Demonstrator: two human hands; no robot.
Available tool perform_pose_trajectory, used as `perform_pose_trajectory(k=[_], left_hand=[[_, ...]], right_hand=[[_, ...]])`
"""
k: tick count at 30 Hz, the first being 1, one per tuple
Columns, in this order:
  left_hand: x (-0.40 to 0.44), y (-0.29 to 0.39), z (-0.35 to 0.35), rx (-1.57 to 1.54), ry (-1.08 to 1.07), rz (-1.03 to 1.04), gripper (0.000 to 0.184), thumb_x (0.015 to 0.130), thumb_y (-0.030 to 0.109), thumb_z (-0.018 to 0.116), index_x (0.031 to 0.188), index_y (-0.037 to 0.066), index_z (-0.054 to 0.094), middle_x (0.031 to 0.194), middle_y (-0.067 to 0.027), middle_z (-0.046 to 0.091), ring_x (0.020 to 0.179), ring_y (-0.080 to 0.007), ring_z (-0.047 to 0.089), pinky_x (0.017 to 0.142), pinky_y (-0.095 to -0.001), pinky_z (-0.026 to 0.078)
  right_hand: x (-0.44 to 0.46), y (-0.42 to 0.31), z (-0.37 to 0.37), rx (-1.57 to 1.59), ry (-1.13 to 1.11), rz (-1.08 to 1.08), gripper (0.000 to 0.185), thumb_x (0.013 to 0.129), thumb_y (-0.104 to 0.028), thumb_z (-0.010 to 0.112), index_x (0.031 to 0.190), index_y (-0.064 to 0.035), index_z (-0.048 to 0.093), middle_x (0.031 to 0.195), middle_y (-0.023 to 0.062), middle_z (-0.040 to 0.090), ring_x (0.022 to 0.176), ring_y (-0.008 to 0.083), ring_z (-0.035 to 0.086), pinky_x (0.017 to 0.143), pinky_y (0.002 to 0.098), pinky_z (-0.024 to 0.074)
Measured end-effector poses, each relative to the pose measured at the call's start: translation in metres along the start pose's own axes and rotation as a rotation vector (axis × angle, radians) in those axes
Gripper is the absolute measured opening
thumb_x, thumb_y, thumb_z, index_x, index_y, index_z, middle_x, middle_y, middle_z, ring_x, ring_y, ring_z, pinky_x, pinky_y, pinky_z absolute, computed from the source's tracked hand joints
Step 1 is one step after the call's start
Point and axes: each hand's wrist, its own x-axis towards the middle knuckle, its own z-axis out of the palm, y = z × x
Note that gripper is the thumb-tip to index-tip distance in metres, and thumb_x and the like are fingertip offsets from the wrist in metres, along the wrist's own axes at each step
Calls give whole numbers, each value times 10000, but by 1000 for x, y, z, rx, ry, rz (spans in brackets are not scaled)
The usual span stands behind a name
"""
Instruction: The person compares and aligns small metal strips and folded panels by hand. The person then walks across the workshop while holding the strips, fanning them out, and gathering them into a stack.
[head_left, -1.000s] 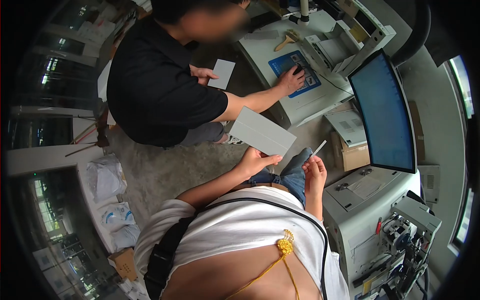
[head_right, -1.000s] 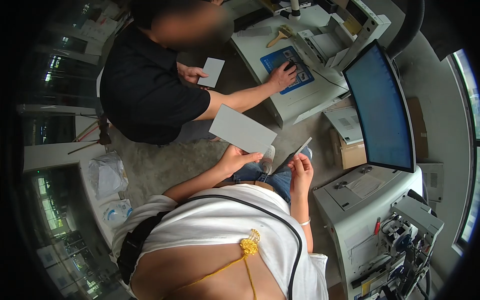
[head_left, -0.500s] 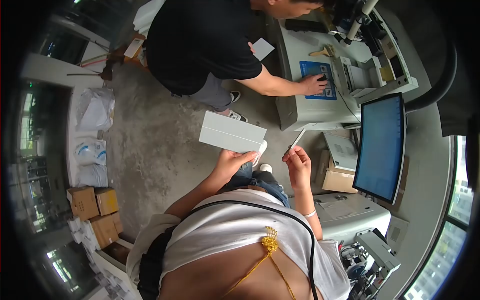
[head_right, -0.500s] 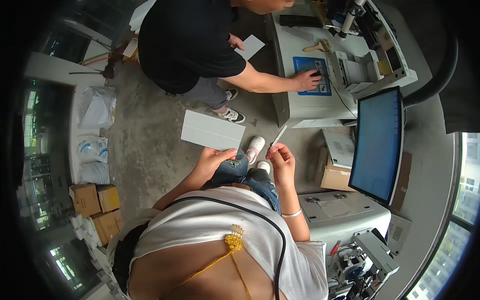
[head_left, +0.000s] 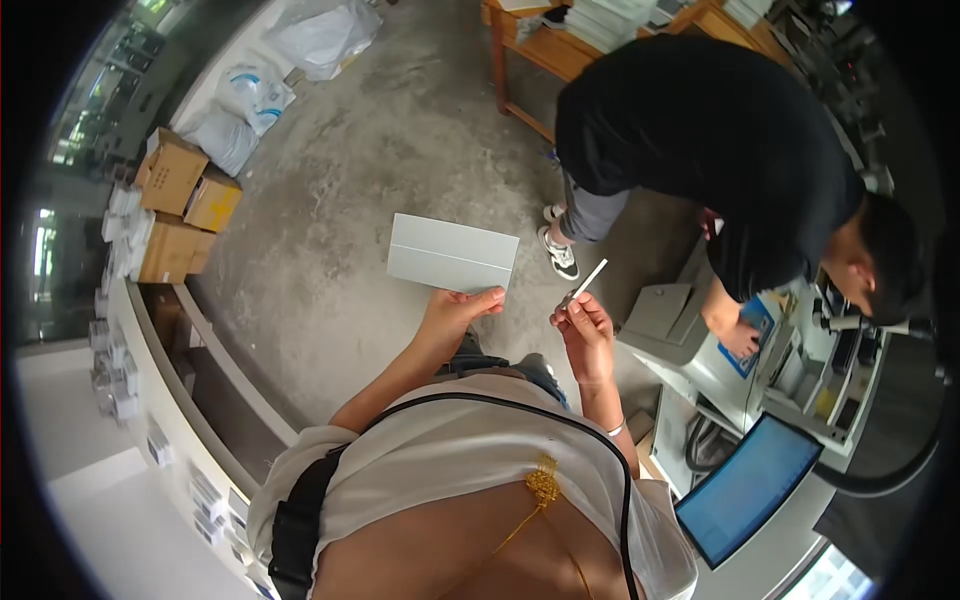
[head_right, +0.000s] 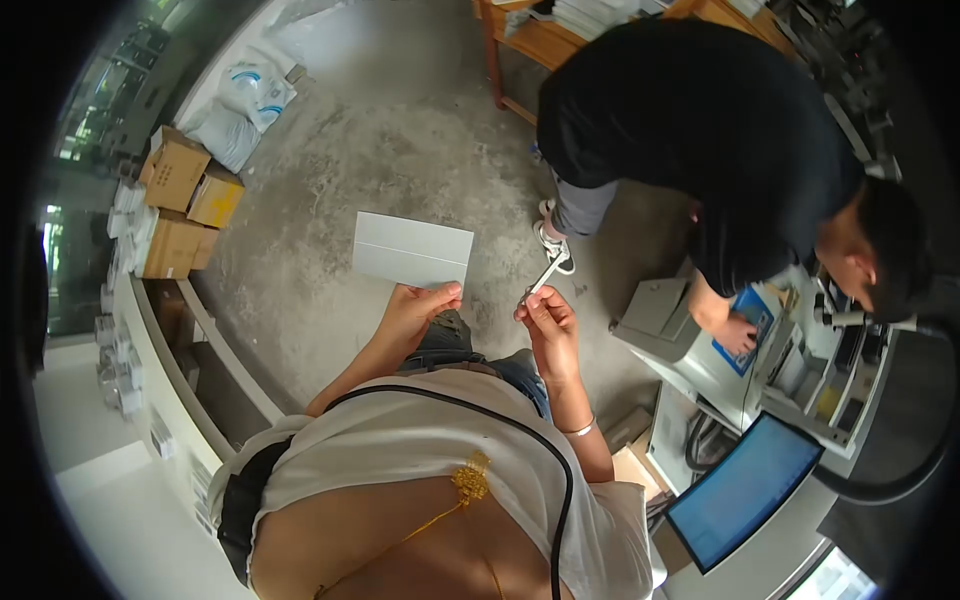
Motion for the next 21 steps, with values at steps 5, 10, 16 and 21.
perform_pose_trajectory(k=[5,10,16,21], left_hand=[[62,76,-103,-35,160,93,259,774,92,686,1000,35,573,872,-33,607,766,-120,587,702,-270,493],[136,171,-213,44,330,179,234,764,74,687,973,41,589,854,-33,610,758,-111,584,677,-268,511],[248,244,-260,-20,376,218,222,761,37,673,965,36,587,855,-33,603,774,-113,582,669,-270,523],[368,301,-288,-31,361,146,189,787,61,665,962,66,593,852,-12,604,783,-108,583,705,-260,506]], right_hand=[[136,58,71,-56,-98,55,71,894,-110,550,944,-60,558,831,8,559,748,122,529,716,276,437],[282,98,190,0,-174,77,92,901,-96,534,972,-44,562,826,7,558,734,116,527,693,258,439],[414,119,215,-269,-80,-3,95,876,-70,569,967,-43,561,807,0,551,702,88,504,657,230,416],[547,120,196,-340,39,-15,118,850,-56,601,962,-46,564,769,-12,552,662,72,494,609,214,408]])
